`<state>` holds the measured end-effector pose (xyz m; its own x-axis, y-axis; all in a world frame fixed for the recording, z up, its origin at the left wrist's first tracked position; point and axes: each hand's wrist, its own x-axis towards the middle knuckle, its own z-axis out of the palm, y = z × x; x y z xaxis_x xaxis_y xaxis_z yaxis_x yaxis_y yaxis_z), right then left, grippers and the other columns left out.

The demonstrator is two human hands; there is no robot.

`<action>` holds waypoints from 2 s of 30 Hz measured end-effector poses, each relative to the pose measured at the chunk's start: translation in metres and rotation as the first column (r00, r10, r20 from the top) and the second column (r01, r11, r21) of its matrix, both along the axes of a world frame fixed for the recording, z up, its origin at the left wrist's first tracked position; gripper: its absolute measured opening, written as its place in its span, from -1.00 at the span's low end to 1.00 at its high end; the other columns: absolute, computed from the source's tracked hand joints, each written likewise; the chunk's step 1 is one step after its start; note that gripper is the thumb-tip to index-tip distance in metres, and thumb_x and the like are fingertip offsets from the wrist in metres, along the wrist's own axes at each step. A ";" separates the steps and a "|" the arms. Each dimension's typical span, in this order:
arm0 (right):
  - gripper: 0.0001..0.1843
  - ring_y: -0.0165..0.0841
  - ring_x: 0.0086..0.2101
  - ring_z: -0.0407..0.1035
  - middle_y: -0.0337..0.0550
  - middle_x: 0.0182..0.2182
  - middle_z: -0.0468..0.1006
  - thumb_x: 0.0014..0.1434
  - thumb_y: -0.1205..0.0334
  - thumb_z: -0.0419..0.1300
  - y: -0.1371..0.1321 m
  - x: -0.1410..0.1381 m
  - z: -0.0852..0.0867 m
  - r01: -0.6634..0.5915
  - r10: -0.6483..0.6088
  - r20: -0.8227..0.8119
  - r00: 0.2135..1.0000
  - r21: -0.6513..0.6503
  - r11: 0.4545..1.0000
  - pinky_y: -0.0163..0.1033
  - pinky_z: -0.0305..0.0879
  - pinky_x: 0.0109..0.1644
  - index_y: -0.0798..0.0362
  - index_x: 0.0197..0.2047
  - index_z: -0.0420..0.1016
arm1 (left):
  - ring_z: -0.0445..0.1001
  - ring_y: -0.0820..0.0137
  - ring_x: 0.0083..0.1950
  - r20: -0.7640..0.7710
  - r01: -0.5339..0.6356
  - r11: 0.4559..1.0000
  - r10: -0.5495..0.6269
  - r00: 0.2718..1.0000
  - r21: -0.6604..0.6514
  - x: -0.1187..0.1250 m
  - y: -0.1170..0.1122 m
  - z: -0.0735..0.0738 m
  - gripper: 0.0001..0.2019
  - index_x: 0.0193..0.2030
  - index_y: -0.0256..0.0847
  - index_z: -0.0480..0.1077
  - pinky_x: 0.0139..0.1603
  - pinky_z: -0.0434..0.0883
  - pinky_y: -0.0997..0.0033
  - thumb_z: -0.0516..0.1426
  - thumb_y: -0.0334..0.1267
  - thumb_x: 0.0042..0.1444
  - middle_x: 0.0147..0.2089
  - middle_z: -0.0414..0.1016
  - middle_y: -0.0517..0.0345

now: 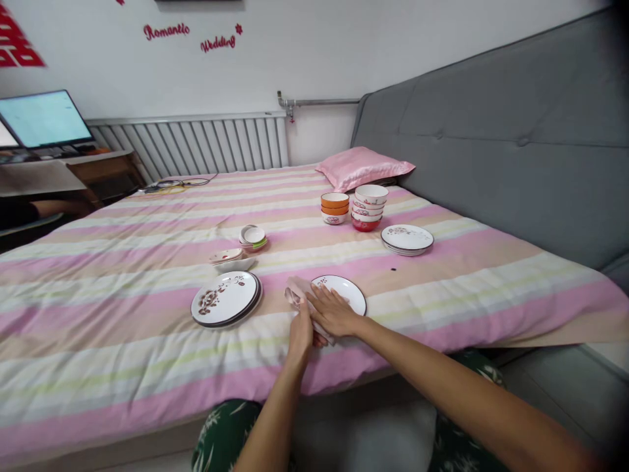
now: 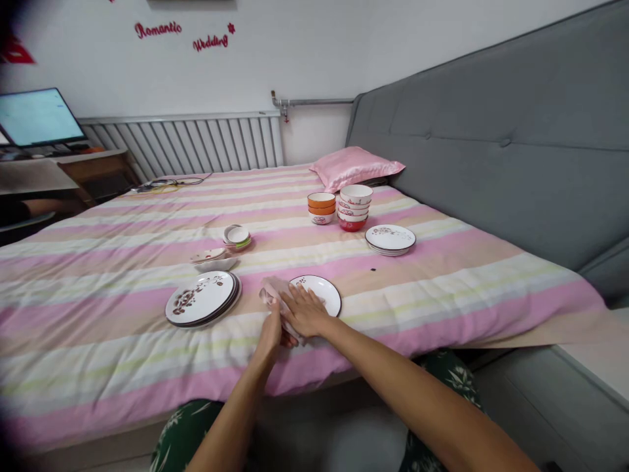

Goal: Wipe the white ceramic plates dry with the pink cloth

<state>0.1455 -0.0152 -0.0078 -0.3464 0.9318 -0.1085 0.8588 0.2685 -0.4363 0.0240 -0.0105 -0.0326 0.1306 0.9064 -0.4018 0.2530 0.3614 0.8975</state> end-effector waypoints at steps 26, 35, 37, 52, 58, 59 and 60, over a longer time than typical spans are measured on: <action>-0.42 -0.17 0.28 -0.42 -0.12 0.32 -0.23 0.24 0.08 -0.23 0.044 0.043 -0.017 0.378 -0.399 0.231 0.887 0.131 0.916 0.07 -0.46 0.25 -0.12 0.31 -0.22 | 0.33 0.46 -0.76 0.082 0.056 0.998 -0.057 0.995 0.018 0.003 -0.006 0.006 -0.76 -0.25 -0.28 0.19 -0.78 0.15 0.58 -0.06 -0.12 0.18 -0.71 0.34 0.24; -0.45 -0.20 0.25 -0.16 -0.09 0.28 0.00 0.23 0.15 -0.21 0.019 0.062 -0.017 0.396 -0.419 0.271 0.866 0.138 0.908 0.00 -0.29 0.26 -0.03 0.29 -0.05 | 0.34 0.45 -0.77 0.080 0.060 0.998 -0.063 0.995 0.030 0.003 -0.006 0.009 -0.79 -0.25 -0.27 0.18 -0.80 0.13 0.59 -0.06 -0.14 0.18 -0.72 0.34 0.25; -0.45 -0.21 0.23 -0.10 -0.08 0.26 0.05 0.22 0.16 -0.18 0.016 0.064 -0.017 0.389 -0.412 0.273 0.870 0.135 0.911 -0.02 -0.24 0.25 -0.02 0.28 -0.02 | 0.34 0.44 -0.77 0.077 0.058 0.998 -0.061 0.995 0.036 0.003 -0.006 0.009 -0.79 -0.26 -0.27 0.18 -0.80 0.13 0.59 -0.06 -0.14 0.18 -0.72 0.34 0.25; -0.57 -0.32 0.09 0.09 -0.07 0.10 0.28 0.18 0.30 -0.04 0.026 0.037 0.008 0.130 -0.161 0.061 0.985 0.345 0.930 -0.22 0.00 0.14 0.03 0.13 0.21 | 0.34 0.45 -0.76 0.079 0.086 0.994 -0.091 0.993 0.064 0.000 -0.004 0.001 -0.75 -0.23 -0.28 0.20 -0.79 0.15 0.59 -0.05 -0.09 0.15 -0.71 0.35 0.24; -0.58 -0.33 -0.04 0.19 -0.11 -0.01 0.33 0.22 0.34 -0.12 0.033 0.036 0.001 0.175 -0.201 0.060 0.978 0.294 0.940 -0.27 0.09 -0.01 -0.05 0.14 0.21 | 0.34 0.44 -0.76 0.080 0.084 0.994 -0.089 0.993 0.064 0.000 -0.004 0.001 -0.75 -0.23 -0.29 0.20 -0.79 0.15 0.58 -0.06 -0.12 0.16 -0.71 0.36 0.23; -0.57 -0.33 -0.06 0.21 -0.12 -0.03 0.33 0.23 0.33 -0.12 0.033 0.038 0.002 0.188 -0.214 0.071 0.974 0.269 0.945 -0.28 0.09 -0.03 -0.06 0.15 0.19 | 0.34 0.44 -0.76 0.081 0.083 0.994 -0.088 0.993 0.065 0.000 -0.004 0.001 -0.75 -0.22 -0.30 0.20 -0.79 0.15 0.58 -0.06 -0.12 0.16 -0.71 0.36 0.23; -0.56 -0.34 -0.08 0.22 -0.13 -0.04 0.34 0.23 0.33 -0.12 0.033 0.039 0.003 0.195 -0.222 0.086 0.971 0.248 0.949 -0.30 0.10 -0.06 -0.07 0.16 0.17 | 0.34 0.45 -0.76 0.081 0.083 0.994 -0.089 0.993 0.065 0.000 -0.004 0.001 -0.75 -0.22 -0.30 0.21 -0.79 0.15 0.58 -0.06 -0.12 0.15 -0.71 0.35 0.23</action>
<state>0.1848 0.0179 -0.0047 -0.1404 0.9854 0.0966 0.9460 0.1622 -0.2805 0.0242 -0.0147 -0.0318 0.2399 0.9130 -0.3299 0.2040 0.2848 0.9366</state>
